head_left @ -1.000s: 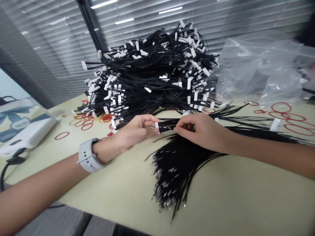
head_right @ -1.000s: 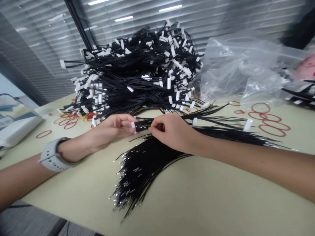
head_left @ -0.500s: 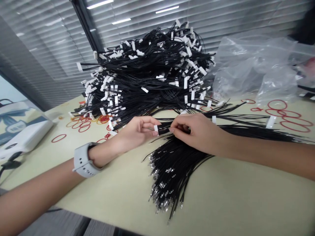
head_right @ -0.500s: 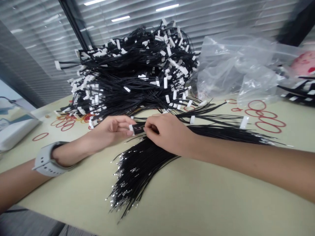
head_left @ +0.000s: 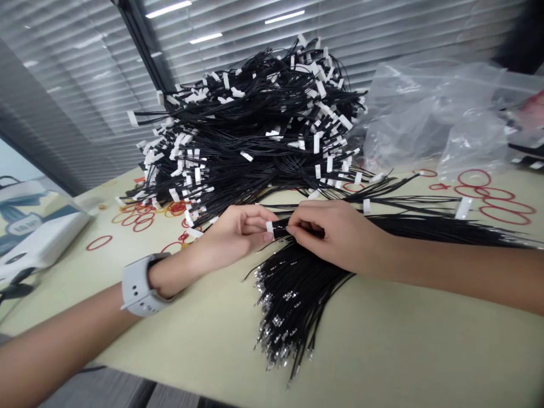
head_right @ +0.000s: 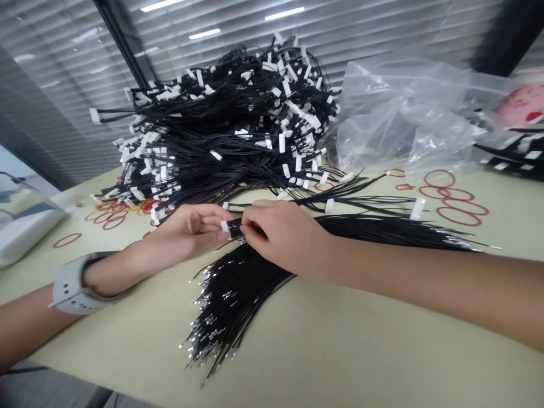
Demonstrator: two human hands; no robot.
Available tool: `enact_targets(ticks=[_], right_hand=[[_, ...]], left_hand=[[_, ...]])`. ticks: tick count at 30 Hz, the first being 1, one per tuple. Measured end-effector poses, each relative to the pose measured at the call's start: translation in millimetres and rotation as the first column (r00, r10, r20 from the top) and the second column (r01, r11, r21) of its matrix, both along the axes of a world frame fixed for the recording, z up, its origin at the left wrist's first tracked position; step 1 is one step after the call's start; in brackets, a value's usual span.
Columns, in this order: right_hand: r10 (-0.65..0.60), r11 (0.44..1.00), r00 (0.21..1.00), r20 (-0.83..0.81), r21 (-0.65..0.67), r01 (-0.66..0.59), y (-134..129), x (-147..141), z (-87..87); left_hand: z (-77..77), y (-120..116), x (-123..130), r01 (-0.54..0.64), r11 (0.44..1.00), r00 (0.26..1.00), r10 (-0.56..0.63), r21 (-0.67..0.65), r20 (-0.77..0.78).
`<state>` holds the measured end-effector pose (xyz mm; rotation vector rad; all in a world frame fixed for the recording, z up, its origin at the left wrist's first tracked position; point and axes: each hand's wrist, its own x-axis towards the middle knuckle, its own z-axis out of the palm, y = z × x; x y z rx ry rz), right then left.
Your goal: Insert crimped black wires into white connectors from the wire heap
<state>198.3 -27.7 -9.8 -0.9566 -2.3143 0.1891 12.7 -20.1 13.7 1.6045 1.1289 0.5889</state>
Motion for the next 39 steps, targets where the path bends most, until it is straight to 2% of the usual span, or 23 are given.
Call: enact_targets(ticks=[6,13,22,30,36,39], right_hand=[[0.003,1.0,1.0,0.015,0.024,-0.003,-1.6,-2.8,-0.7],[0.028,0.999,0.999,0.04,0.017,-0.028,-2.1,-3.8,-0.5],[0.004,0.998,0.999,0.044,0.057,-0.006,-1.6,-7.8,-2.9],[-0.004,0.988,0.997,0.083,0.154,-0.009,-5.1,-9.3,-5.3],[-0.02,0.996,0.996,0.084,0.092,0.012,-1.8,-9.8,-4.5],[-0.022,0.992,0.994,0.108,0.126,0.008,-1.4,-10.4,-4.6]], left_hand=[[-1.9,-2.7,-0.5,0.039,0.999,0.999,-0.039,0.031,0.004],[-1.8,-3.0,1.2,0.026,0.999,1.0,-0.025,0.039,-0.019],[-4.0,-9.2,4.3,-0.008,0.986,0.994,0.025,0.164,-0.102],[-5.3,-13.8,7.2,0.068,0.954,0.995,-0.043,0.293,-0.09],[-9.1,-6.5,3.5,0.113,0.944,0.986,-0.069,0.311,-0.15],[-9.9,-7.5,2.6,0.123,0.933,0.984,-0.069,0.337,-0.167]])
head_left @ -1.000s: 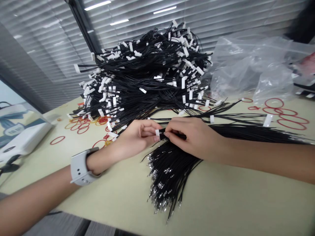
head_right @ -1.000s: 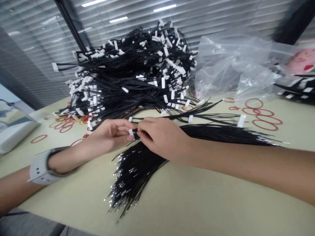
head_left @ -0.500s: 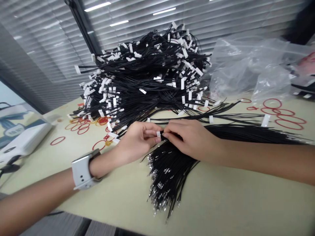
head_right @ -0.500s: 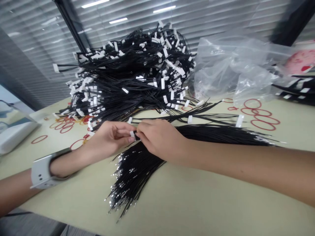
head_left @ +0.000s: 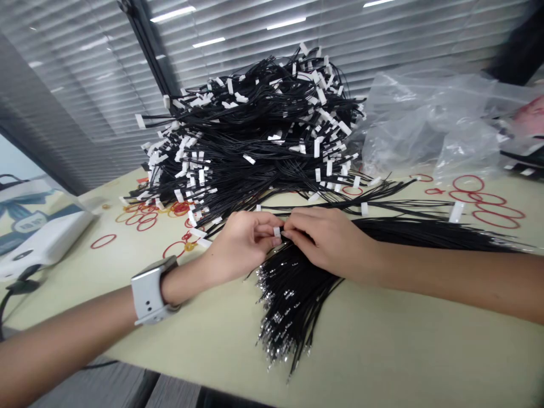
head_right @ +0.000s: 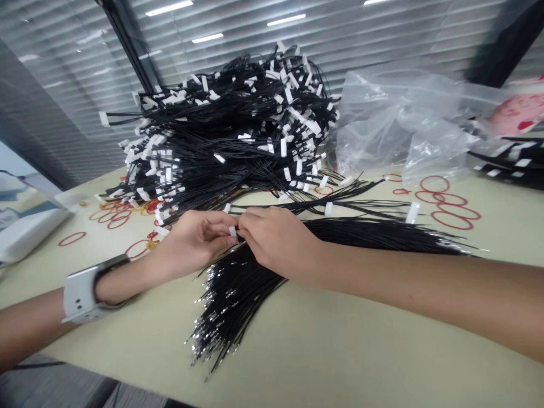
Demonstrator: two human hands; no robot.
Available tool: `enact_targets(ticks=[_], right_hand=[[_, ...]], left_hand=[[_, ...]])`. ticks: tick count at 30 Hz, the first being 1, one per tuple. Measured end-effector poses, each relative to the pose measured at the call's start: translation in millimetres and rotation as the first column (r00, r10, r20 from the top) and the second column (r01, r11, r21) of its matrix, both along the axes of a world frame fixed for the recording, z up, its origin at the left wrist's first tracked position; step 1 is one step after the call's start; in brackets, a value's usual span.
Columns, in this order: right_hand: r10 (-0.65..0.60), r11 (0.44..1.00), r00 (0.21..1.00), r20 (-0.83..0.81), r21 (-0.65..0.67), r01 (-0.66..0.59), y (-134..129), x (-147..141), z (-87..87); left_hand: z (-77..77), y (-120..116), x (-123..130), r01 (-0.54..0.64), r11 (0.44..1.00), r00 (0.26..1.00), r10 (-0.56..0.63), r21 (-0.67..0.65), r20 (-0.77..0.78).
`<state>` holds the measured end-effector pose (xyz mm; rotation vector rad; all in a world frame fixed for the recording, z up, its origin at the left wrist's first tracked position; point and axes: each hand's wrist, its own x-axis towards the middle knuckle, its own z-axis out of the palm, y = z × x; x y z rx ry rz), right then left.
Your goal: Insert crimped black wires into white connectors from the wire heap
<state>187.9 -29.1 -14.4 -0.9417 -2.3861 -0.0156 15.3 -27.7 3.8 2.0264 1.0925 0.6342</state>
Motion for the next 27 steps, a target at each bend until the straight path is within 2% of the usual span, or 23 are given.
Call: enact_targets(ticks=[3,5,9,12,15,21,27], right_hand=[[0.009,0.998,0.999,0.038,0.058,-0.012,-1.4,0.3,-0.9],[0.007,0.999,0.999,0.034,0.053,-0.009,-2.5,1.2,-1.3],[-0.009,1.0,1.0,-0.001,-0.016,0.008,-3.8,4.1,-0.2],[-0.067,0.994,0.997,-0.033,-0.088,0.064,-3.8,6.6,1.7],[-0.116,0.981,0.992,-0.053,-0.164,0.106,-3.3,8.2,3.5],[-0.09,0.974,0.991,-0.103,-0.218,0.065,-1.1,7.1,4.6],[-0.072,0.979,0.992,-0.101,-0.195,0.052,0.3,7.0,3.4]], left_hand=[[1.1,-2.8,-0.3,0.013,1.0,1.0,-0.013,0.011,-0.002],[2.4,-2.6,-0.1,0.021,0.999,0.999,-0.021,-0.03,0.026],[4.6,2.3,1.3,-0.03,0.978,0.995,0.048,-0.206,0.085],[5.2,4.9,2.1,-0.094,0.958,0.988,0.123,-0.272,0.089],[5.1,4.8,2.5,-0.103,0.955,0.986,0.136,-0.277,0.101],[5.3,4.0,3.3,-0.095,0.954,0.988,0.126,-0.285,0.09],[3.4,4.0,3.4,-0.056,0.958,0.991,0.089,-0.28,0.104]])
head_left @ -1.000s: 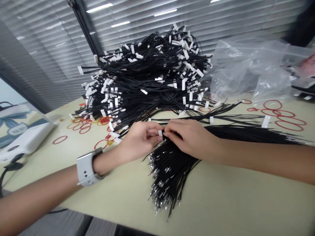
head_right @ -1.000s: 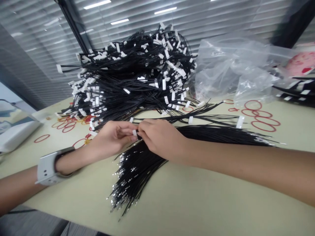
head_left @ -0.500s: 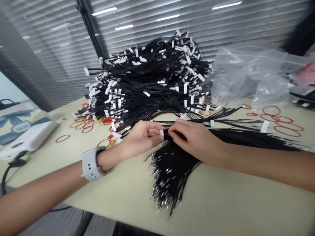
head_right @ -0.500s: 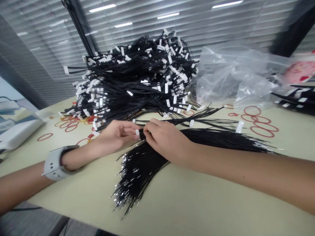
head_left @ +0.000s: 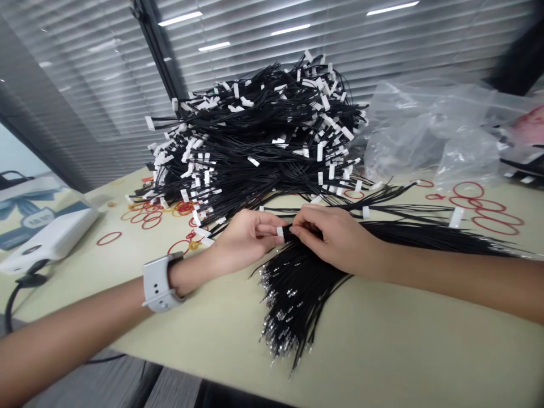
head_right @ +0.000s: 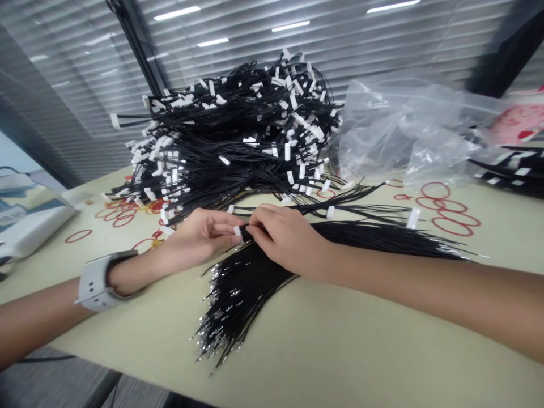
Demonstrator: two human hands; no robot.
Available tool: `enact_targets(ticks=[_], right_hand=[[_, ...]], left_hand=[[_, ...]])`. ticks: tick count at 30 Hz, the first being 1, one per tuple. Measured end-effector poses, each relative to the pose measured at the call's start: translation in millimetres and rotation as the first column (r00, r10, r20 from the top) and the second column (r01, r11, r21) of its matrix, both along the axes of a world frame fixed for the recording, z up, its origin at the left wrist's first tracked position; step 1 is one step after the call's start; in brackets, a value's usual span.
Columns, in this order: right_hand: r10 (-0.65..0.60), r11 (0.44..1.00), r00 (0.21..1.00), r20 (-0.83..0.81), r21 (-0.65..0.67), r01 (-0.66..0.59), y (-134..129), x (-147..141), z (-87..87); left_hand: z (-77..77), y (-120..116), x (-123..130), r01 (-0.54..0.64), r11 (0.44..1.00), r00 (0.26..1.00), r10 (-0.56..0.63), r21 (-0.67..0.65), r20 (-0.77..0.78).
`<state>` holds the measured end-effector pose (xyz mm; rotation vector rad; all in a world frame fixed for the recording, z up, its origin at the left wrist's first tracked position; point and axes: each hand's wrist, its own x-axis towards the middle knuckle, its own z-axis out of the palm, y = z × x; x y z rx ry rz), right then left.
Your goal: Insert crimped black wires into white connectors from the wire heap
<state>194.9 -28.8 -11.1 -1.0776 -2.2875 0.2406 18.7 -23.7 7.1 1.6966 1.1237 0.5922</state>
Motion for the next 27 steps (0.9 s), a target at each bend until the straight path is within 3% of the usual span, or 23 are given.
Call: enact_targets(ticks=[9,12,15,17,20,22,27], right_hand=[[0.035,0.999,0.999,0.041,0.035,-0.037,2.0,0.6,-2.6],[0.054,0.997,0.983,0.175,0.04,-0.062,6.5,4.1,5.9],[0.055,0.987,0.959,0.277,0.132,-0.094,4.8,9.1,22.2],[0.2,0.972,0.943,0.264,0.066,-0.225,-0.5,10.9,33.0],[0.466,0.881,0.852,0.239,-0.213,-0.422,-10.1,10.7,42.5],[0.49,0.861,0.828,0.272,-0.3,-0.411,-14.4,10.5,43.7],[0.465,0.876,0.823,0.327,-0.304,-0.374,-14.8,15.1,41.0]], left_hand=[[-1.6,0.2,-2.2,0.08,0.994,0.997,-0.08,0.081,-0.003],[-1.9,4.1,-3.1,0.036,0.997,0.999,-0.036,0.062,-0.004],[-2.2,8.8,-5.5,0.007,1.0,1.0,-0.007,0.015,0.022],[-2.4,10.9,-7.2,0.029,0.999,0.998,-0.027,-0.023,0.055],[-2.4,11.8,-8.6,0.053,0.996,0.994,-0.047,-0.067,0.094],[-1.4,11.0,-8.8,0.092,0.994,0.991,-0.086,-0.059,0.104],[6.3,7.6,-10.8,0.196,0.976,0.98,-0.191,-0.091,0.064]])
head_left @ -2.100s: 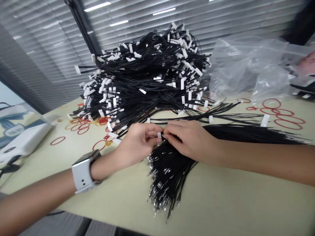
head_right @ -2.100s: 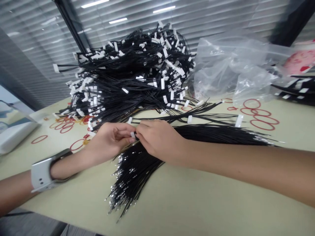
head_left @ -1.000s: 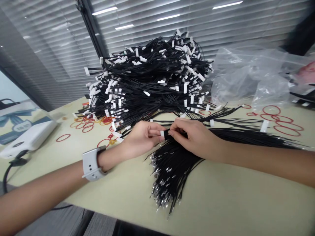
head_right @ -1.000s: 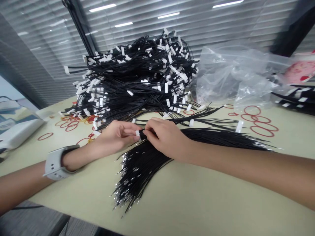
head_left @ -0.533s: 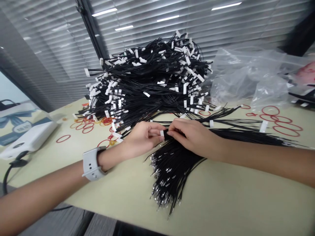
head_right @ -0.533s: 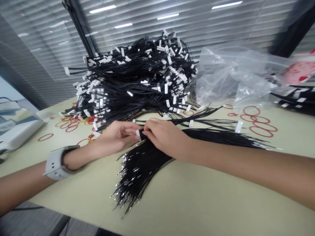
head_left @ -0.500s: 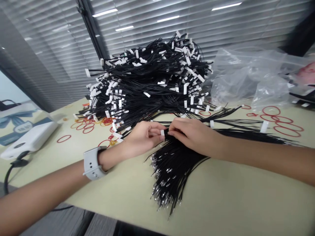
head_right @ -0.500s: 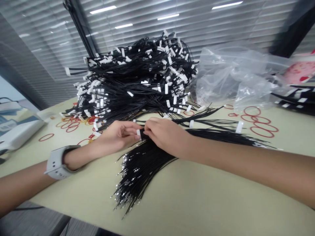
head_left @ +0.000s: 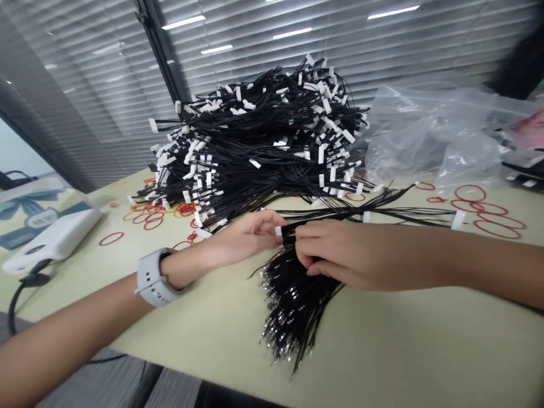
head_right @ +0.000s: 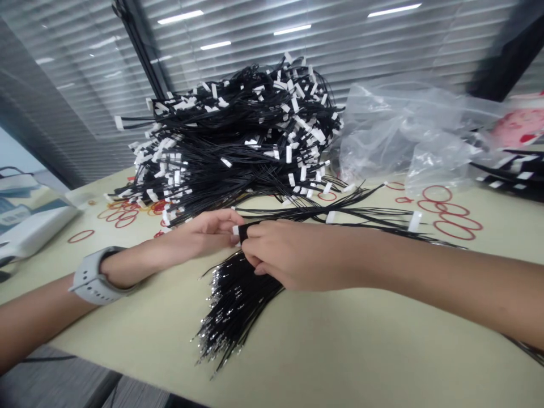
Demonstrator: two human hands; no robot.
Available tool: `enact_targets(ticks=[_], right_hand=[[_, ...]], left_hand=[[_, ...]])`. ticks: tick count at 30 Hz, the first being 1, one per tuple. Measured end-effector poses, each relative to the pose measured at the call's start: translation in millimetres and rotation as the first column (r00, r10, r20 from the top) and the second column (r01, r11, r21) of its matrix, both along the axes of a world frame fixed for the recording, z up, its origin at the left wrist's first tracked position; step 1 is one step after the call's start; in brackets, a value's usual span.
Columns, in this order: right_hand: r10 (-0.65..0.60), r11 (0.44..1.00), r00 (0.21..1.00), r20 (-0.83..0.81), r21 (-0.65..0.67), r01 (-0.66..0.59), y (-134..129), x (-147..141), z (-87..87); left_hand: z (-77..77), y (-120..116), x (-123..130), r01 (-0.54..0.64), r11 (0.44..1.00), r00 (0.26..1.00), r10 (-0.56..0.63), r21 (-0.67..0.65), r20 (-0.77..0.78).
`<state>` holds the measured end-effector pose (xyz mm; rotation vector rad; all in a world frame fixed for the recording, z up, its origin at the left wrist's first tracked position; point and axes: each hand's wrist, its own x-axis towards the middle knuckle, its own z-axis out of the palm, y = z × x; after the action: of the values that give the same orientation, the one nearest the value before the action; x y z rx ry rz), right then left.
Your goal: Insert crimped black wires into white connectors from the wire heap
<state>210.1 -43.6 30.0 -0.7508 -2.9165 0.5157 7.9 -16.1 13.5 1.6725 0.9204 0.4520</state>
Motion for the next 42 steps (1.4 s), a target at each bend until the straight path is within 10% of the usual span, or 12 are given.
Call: enact_targets(ticks=[11,28,42], right_hand=[[0.031,0.999,0.992,-0.119,-0.023,-0.034,-3.5,-5.9,0.6],[-0.01,0.999,0.994,-0.108,0.037,0.014,0.3,-8.6,-11.5],[-0.394,0.908,0.858,-0.329,0.009,0.42,16.6,-12.6,-27.0]], left_hand=[[5.1,-1.0,-3.5,-0.096,0.977,0.994,0.104,-0.191,0.03],[-0.5,6.0,-10.0,-0.097,0.993,0.994,0.1,0.069,-0.047],[3.1,4.7,-5.1,-0.296,0.942,0.953,0.302,-0.158,0.014]])
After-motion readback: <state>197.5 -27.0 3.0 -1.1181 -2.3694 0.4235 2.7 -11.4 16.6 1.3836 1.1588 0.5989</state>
